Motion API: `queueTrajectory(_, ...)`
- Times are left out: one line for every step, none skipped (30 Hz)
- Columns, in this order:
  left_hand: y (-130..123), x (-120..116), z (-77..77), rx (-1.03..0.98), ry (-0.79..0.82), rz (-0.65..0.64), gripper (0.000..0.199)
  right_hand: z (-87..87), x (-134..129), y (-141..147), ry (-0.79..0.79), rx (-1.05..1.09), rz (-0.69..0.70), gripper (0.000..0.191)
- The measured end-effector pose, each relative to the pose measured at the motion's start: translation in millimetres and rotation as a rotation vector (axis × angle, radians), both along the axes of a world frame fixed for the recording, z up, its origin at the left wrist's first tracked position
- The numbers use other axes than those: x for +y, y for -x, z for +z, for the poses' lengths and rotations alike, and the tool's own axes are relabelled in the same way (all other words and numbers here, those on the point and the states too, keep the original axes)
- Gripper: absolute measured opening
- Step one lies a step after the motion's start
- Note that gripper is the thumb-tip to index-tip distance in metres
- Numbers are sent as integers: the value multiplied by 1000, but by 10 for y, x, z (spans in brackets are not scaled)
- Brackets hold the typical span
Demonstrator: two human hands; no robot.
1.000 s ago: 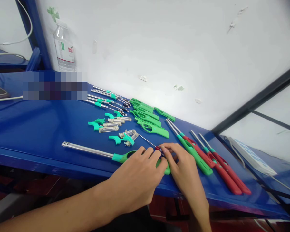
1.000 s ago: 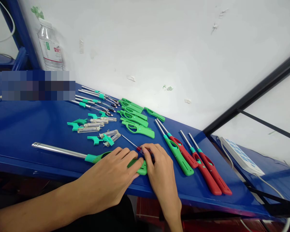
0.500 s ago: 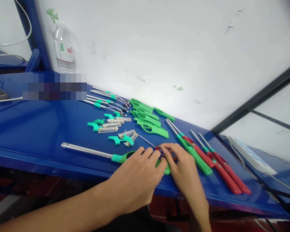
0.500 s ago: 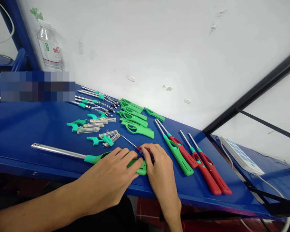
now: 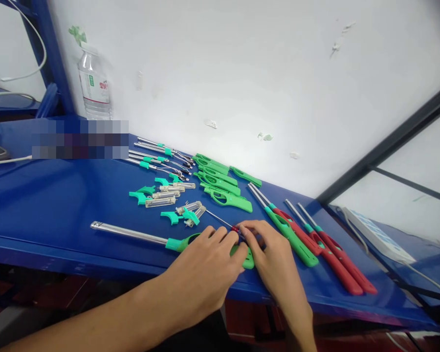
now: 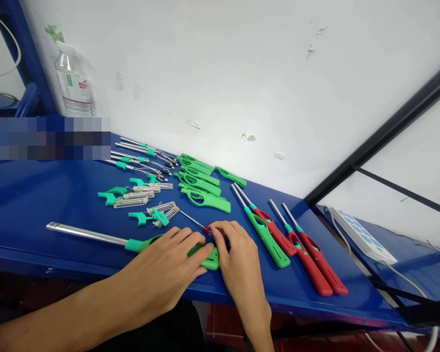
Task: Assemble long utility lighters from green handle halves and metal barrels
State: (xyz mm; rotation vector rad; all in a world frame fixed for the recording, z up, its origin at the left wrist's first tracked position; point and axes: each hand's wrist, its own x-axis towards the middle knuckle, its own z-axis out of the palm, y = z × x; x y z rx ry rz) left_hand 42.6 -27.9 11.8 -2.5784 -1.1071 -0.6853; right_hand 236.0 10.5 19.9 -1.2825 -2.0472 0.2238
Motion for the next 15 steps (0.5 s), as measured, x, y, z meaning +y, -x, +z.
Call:
queueTrajectory(3, 5, -3, 7, -14, -3, 33, 0, -1, 1, -5, 3, 0, 21)
queueTrajectory(9, 10, -5, 14, -25, -8, 34, 0, -2, 3, -10, 7, -1, 21)
queueTrajectory(15, 14, -5, 17, -34, -13, 35, 0, -3, 6, -19, 12, -2, 21)
queueTrajectory(21, 18, -3, 17, -42, -17, 33, 2, -5, 9, -31, 19, -4, 20)
queueTrajectory(28, 21, -2, 17, -46, -25, 32, 4, -8, 13, -48, 28, -6, 20)
queueTrajectory(33, 21, 1, 18, -48, -34, 30, 9, -12, 17, -68, 42, -10, 20)
queueTrajectory(38, 19, 5, 21, -49, -42, 30, 17, -17, 21, -90, 57, -15, 20)
queueTrajectory(41, 14, 11, 29, -51, -49, 30, 27, -24, 25, -112, 75, -18, 20)
queueTrajectory(44, 6, 20, 43, -54, -53, 32, 40, -34, 30, -130, 91, -20, 22)
queueTrajectory(48, -5, 35, 56, -61, -54, 36, 56, -45, 36, -146, 105, -18, 23)
queueTrajectory(53, -18, 56, 70, -69, -55, 41, 73, -59, 42, -156, 115, -12, 25)
queueTrajectory(60, -33, 84, 83, -75, -58, 46, 90, -75, 49, -163, 123, -4, 27)
queueTrajectory(70, -49, 119, 92, -79, -66, 50, 107, -92, 55, -169, 131, 9, 28)
queueTrajectory(84, -64, 159, 96, -77, -76, 55, 122, -110, 61, -172, 138, 24, 30)
queueTrajectory(101, -77, 203, 94, -80, -88, 59, 134, -127, 64, -170, 142, 45, 32)
